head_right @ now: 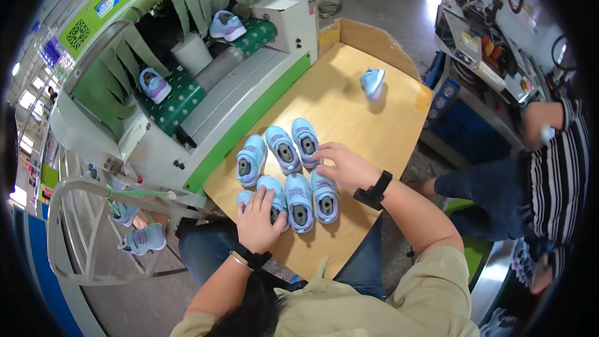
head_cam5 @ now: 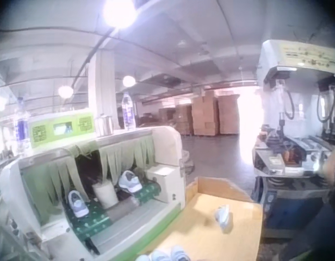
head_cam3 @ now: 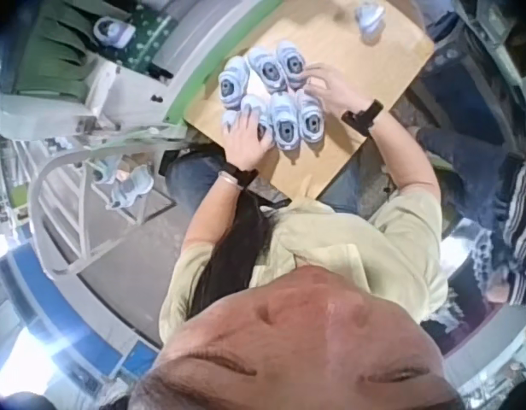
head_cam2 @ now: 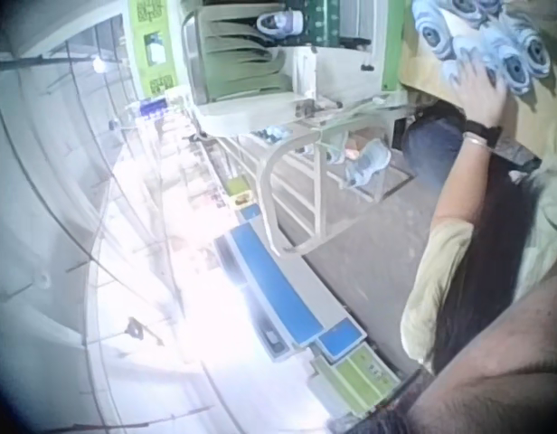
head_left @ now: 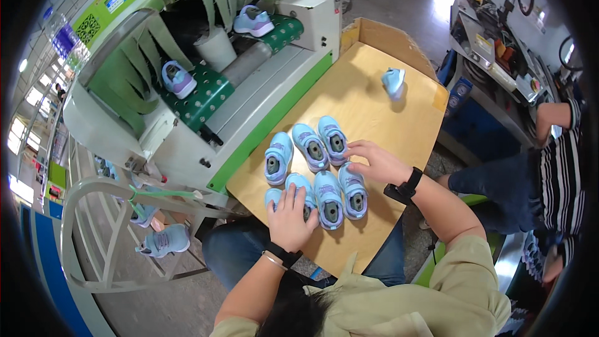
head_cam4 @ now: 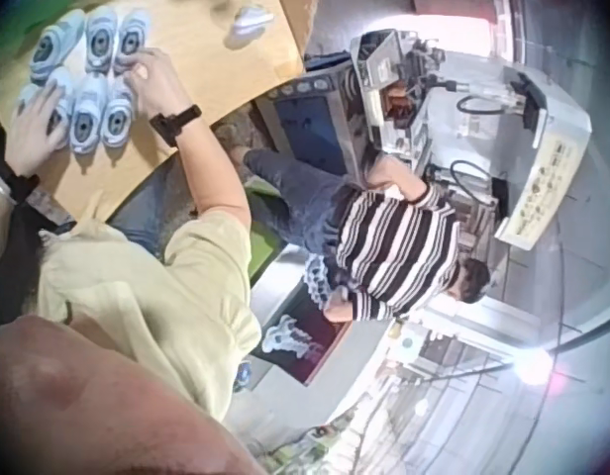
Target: The person picks up light blue sneakers from a conveyor belt and arranges them in rows on a wooden table. The person handles the shoes one by one, placing them next to existing pairs to form a growing stack of footwear.
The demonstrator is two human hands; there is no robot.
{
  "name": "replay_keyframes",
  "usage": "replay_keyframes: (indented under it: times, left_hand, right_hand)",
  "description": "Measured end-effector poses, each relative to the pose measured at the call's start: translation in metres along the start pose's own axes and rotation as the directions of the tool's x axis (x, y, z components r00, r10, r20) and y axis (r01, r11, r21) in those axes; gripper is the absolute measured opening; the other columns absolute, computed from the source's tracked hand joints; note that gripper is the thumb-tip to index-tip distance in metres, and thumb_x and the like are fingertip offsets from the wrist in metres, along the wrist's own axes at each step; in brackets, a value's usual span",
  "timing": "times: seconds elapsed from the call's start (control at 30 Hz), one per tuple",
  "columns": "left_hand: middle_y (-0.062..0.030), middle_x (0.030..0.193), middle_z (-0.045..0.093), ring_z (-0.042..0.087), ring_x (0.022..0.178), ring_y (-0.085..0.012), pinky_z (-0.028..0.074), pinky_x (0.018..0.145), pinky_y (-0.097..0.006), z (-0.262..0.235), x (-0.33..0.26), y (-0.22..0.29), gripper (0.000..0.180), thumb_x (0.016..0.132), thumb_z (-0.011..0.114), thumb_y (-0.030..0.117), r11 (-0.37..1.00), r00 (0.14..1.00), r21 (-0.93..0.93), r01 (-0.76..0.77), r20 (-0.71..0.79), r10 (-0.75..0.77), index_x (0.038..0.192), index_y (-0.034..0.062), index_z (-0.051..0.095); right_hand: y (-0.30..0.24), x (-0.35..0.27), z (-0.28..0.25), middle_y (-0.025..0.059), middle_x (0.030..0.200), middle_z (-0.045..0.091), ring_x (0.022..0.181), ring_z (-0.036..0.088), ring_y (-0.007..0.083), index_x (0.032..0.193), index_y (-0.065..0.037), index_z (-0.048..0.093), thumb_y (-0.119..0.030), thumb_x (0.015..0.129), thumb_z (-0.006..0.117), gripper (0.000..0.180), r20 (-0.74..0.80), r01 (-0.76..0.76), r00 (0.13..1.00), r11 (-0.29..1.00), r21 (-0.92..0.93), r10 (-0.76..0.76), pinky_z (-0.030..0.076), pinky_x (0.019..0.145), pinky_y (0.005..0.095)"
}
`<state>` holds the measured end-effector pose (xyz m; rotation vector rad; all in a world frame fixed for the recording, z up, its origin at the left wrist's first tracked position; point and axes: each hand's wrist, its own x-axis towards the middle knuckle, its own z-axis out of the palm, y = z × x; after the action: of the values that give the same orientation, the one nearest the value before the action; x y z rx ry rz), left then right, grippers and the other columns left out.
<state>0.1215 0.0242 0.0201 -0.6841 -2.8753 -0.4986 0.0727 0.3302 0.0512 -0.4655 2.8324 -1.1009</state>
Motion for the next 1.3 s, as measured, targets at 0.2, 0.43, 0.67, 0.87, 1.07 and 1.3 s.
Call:
replay_keyframes:
  times: [0.2,0.43,0.67,0.87,1.07,1.3]
  left_hand:
    - [-0.0164,0.147,0.058,0.061,0.127,-0.0312,0.04,0.106,-0.051,-0.005,-0.001,0.0,0.061,0.085,0.074,0.035,1.0,1.0,-0.021,0.006,-0.012,-0.007,0.138,0.0081,0.06]
    - [-0.0158,0.146,0.06,0.063,0.122,-0.029,0.043,0.103,-0.046,-0.009,0.007,0.005,0.057,0.084,0.073,0.034,0.999,1.0,-0.05,0.002,0.004,-0.002,0.134,0.0085,0.063]
    - [-0.0162,0.146,0.059,0.063,0.123,-0.0294,0.044,0.102,-0.046,-0.013,0.003,0.005,0.057,0.084,0.073,0.033,0.999,1.0,-0.042,0.024,-0.011,-0.025,0.134,0.0088,0.063]
    - [-0.0167,0.146,0.059,0.063,0.123,-0.0299,0.043,0.102,-0.047,-0.005,0.005,0.005,0.057,0.084,0.073,0.032,0.999,1.0,-0.046,-0.001,-0.008,0.0,0.134,0.007,0.062]
    - [-0.0191,0.146,0.058,0.06,0.127,-0.03,0.041,0.101,-0.05,0.001,0.001,0.0,0.057,0.086,0.071,0.034,0.999,1.0,-0.044,-0.015,-0.026,0.014,0.135,0.0064,0.06]
    - [-0.0263,0.159,0.04,0.048,0.139,-0.0427,0.032,0.118,-0.053,-0.011,0.034,0.006,0.076,0.094,0.071,0.043,0.817,0.99,-0.559,0.142,0.08,-0.117,0.15,0.0014,0.043]
  right_hand:
    - [0.11,0.053,-0.026,0.0214,0.147,0.052,0.136,0.048,0.0422,0.142,-0.011,0.058,-0.019,0.091,0.073,0.054,-0.515,-0.286,0.841,0.943,-0.168,0.163,0.04,0.115,0.0502]
    - [0.191,0.124,-0.107,0.011,0.172,0.021,0.158,0.015,0.0419,0.156,-0.024,0.041,-0.004,0.091,0.062,0.072,-0.574,-0.723,0.667,0.599,-0.345,0.475,0.024,0.124,0.0623]
    - [0.187,0.103,-0.073,0.0128,0.165,0.032,0.156,0.021,0.0409,0.141,-0.016,0.055,-0.009,0.094,0.06,0.048,-0.541,-0.575,0.796,0.615,-0.539,0.271,0.023,0.123,0.0641]
    - [0.221,0.047,-0.106,0.0228,0.135,0.063,0.131,0.057,0.0402,0.142,-0.007,0.053,-0.029,0.088,0.079,0.064,-0.372,-0.252,0.678,0.676,0.693,0.634,0.046,0.108,0.0427]
    - [0.164,0.014,-0.054,0.0253,0.122,0.067,0.111,0.069,0.0333,0.139,0.0,0.052,-0.031,0.075,0.089,0.08,-0.379,-0.364,0.85,0.928,0.075,0.365,0.054,0.094,0.0394]
    - [0.124,-0.013,0.014,0.0181,0.115,0.069,0.107,0.068,0.0291,0.133,0.002,0.052,-0.024,0.091,0.078,0.056,-0.49,-0.182,0.704,0.798,0.575,0.514,0.055,0.091,0.0383]
